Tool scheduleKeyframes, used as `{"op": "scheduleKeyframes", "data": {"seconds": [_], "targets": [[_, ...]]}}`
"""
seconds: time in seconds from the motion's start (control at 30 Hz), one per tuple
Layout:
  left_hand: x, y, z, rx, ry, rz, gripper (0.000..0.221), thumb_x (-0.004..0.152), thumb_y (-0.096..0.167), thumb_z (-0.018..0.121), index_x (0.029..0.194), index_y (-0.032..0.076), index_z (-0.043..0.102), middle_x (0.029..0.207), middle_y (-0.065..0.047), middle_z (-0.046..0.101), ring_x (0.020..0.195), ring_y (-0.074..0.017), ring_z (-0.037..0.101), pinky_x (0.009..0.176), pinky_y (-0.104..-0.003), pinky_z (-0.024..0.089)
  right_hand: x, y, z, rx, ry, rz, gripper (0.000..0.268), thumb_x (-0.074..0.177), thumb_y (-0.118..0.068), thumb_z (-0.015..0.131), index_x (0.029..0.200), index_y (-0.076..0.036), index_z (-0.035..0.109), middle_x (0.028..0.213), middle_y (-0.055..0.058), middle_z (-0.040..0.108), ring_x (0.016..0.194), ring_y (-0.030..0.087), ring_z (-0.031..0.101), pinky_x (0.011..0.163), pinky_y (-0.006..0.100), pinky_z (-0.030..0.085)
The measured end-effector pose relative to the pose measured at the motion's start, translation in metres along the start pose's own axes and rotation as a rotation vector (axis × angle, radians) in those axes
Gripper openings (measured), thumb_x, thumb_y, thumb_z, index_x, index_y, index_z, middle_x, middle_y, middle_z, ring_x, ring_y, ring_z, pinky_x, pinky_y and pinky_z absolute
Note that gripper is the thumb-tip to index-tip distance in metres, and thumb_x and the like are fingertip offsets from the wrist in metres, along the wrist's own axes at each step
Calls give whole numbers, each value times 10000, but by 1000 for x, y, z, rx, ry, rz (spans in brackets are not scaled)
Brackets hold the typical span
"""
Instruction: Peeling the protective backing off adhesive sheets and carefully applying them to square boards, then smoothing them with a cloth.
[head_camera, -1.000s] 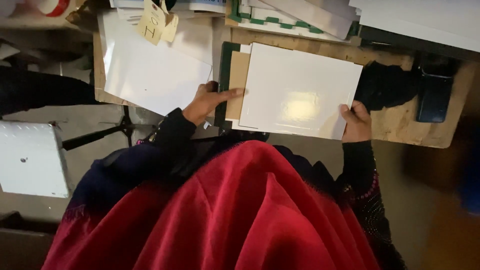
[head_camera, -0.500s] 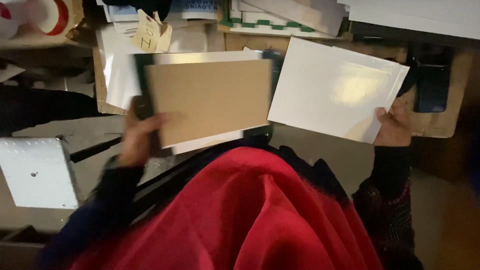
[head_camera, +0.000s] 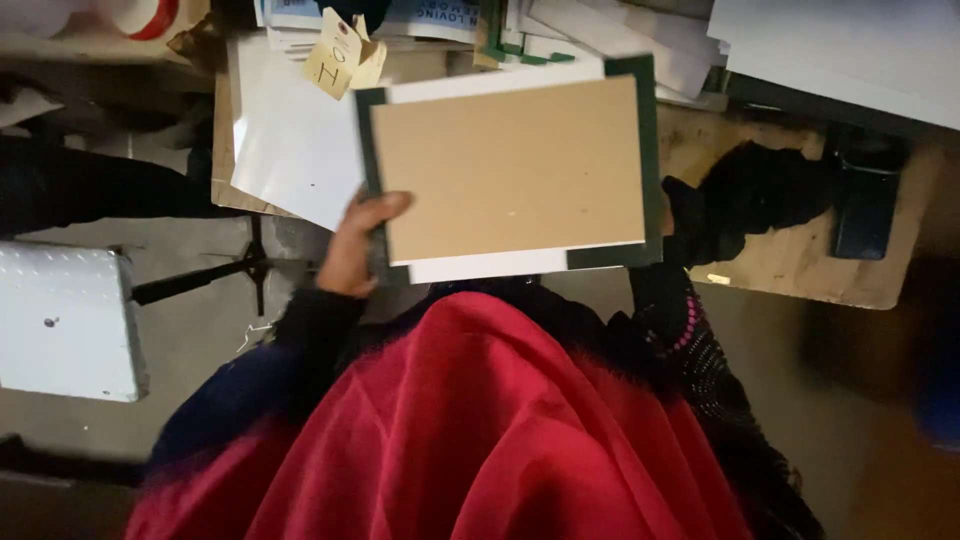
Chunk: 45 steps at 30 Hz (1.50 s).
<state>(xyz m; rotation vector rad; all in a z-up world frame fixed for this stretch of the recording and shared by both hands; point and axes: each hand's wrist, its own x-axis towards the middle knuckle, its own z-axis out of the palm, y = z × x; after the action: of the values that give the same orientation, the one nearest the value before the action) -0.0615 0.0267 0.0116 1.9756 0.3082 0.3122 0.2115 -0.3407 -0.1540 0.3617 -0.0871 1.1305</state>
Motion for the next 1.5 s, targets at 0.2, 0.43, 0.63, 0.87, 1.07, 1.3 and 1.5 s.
{"op": "scheduleKeyframes", "data": {"seconds": [0.2, 0.43, 0.63, 0.87, 1.07, 1.3, 1.5], "targets": [[47, 39, 47, -794, 139, -584, 662, 679, 183, 880, 1195, 14, 503, 850, -103, 598, 820, -222, 668, 758, -373, 575, -57, -66, -69, -2823, 1046, 318, 186, 1016, -128, 558, 1072, 21, 655, 980, 220, 667, 956, 370, 658, 874, 456, 526], [58, 71, 48, -657, 28, -601, 696, 739, 270, 815, 1261, -13, 451, 999, -162, 560, 959, -249, 583, 835, -406, 488, 50, 95, 119, -1238, 899, -133, 448, 886, -254, 666, 1286, -68, 582, 1109, 136, 672, 979, 295, 678, 859, 517, 556], [71, 75, 41, -724, -31, -360, 802, 743, 104, 830, 1371, 49, 334, 1151, -116, 590, 1073, -198, 565, 989, -416, 464, 41, 95, 134, -1435, 741, -464, 712, 644, 49, 806, 1275, -101, 514, 1198, 112, 627, 1076, 223, 628, 978, 452, 511], [95, 12, 36, -597, -211, 186, 1155, 655, -7, 930, 1535, 166, 203, 1502, -132, 414, 1345, -163, 369, 1156, -432, 312, 35, 48, 122, -1972, 169, -337, 699, 622, 78, 809, 1264, -41, 558, 1319, 219, 576, 1207, 359, 561, 1021, 530, 437], [90, -11, 48, -463, -186, 225, 1353, 513, 153, 1019, 1515, 59, 115, 1483, -244, 361, 1384, -313, 340, 1179, -547, 238, 18, 82, 129, -1858, 479, -118, 507, 820, -15, 692, 1301, -7, 532, 1327, 242, 551, 1232, 389, 511, 978, 573, 473], [82, 8, 41, -341, -208, 179, 1225, 549, 473, 942, 1470, 53, 252, 1533, -204, 320, 1446, -406, 196, 1176, -583, 157, -33, 52, 93, -1841, 593, 192, 541, 813, -58, 678, 1293, 73, 466, 1379, 290, 458, 1262, 353, 462, 1017, 567, 416], [83, -10, 45, -105, -155, 100, 1105, 644, 429, 932, 1421, -1, 274, 1296, -316, 501, 1219, -505, 464, 1058, -596, 374, -7, 63, 106, -2022, 612, -77, 501, 722, -70, 787, 1158, 56, 574, 1223, 233, 593, 1121, 318, 572, 1030, 502, 449]]}}
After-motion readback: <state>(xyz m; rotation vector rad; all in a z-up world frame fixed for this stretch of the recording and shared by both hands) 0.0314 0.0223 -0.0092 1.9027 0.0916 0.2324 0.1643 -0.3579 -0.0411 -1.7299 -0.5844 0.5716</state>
